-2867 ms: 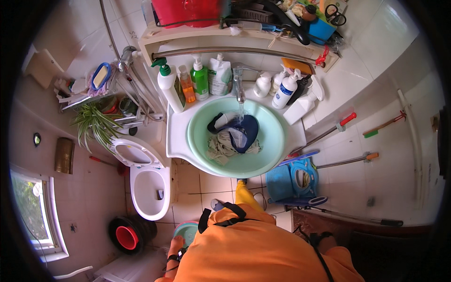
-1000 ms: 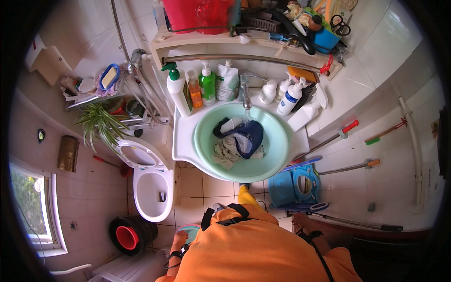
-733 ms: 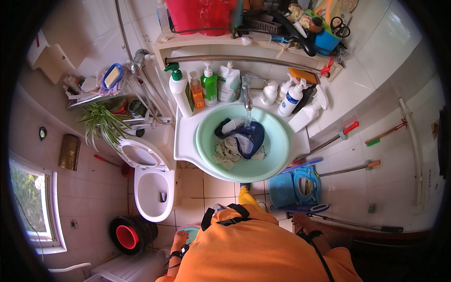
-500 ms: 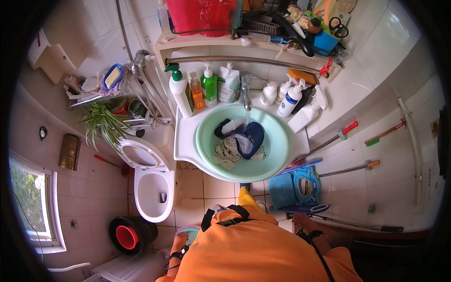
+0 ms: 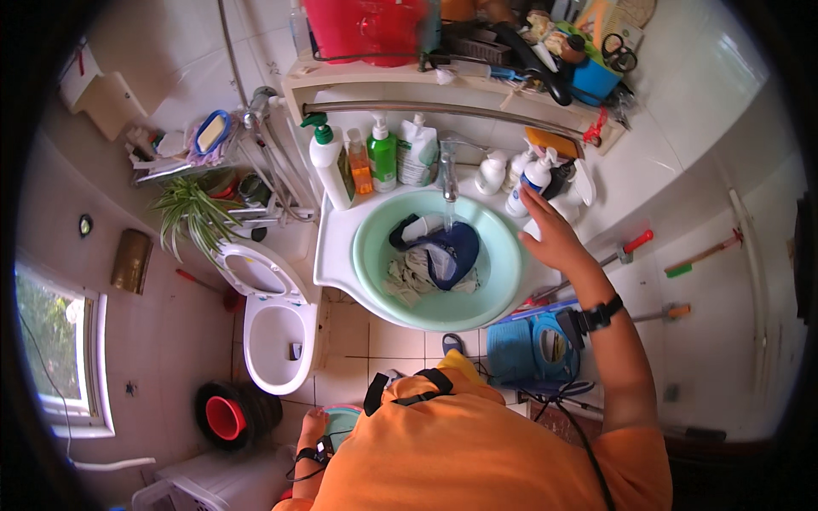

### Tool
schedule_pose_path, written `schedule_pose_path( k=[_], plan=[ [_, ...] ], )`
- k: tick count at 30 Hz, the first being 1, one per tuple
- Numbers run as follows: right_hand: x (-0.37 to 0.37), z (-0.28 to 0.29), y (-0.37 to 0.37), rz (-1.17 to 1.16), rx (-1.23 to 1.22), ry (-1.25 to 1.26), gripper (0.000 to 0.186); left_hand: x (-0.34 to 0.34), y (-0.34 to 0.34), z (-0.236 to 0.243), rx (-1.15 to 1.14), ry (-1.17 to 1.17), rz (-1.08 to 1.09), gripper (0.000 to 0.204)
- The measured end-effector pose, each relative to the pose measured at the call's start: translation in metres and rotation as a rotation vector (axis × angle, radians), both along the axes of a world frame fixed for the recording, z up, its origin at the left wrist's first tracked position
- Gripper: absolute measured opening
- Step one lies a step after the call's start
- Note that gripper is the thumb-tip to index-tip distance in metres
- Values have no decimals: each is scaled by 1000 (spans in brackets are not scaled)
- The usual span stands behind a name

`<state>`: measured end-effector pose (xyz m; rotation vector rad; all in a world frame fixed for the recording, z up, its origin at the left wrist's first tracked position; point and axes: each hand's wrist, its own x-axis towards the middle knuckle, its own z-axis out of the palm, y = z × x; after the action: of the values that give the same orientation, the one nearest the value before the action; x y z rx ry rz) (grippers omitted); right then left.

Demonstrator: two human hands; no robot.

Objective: The person prepares a bowl of cereal in a kitchen by adding powder from containers and milk, then carries a basin of laundry to a bathroom to wash items by hand.

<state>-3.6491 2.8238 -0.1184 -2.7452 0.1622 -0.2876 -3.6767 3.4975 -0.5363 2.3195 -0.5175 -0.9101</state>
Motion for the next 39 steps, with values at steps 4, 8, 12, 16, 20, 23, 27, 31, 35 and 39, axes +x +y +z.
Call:
schedule_pose_path(
  k=[4, 8, 12, 16, 20, 23, 27, 31, 35, 39],
  plan=[
    [62, -11, -18, 44, -152, 13, 72, -26, -62, 56, -97, 454, 801, 27],
    [86, -32, -36, 35, -277, -22, 72, -97, -28, -26, -119, 542, 478, 29],
    [86, -40, -38, 129, -267, 136, 69, -157, -30, -88, 330, 1, -193, 28],
    [70, -41, -43, 147, -52, 35, 58, -162, -52, -87, 344, -69, -237, 26],
    [13, -60, -43, 94, 78, 79, 54, -83, -117, 14, 227, 83, -265, 33],
    [-24, -79, -36, -6, 272, 187, 62, -36, -179, 109, -169, 641, 959, 40],
    [-68, -140, -43, -305, 677, 211, 68, 32, -235, 198, -495, 506, 931, 53],
    [-52, -124, -23, -498, 1542, 503, 61, 84, -291, 264, -847, 577, 854, 49],
    [-44, -169, -27, -447, 1406, 382, 53, 116, -349, 296, -878, 531, 767, 54],
    [-37, -155, -26, -371, 1418, 411, 49, 114, -374, 293, -531, 329, 732, 59]
  ],
)
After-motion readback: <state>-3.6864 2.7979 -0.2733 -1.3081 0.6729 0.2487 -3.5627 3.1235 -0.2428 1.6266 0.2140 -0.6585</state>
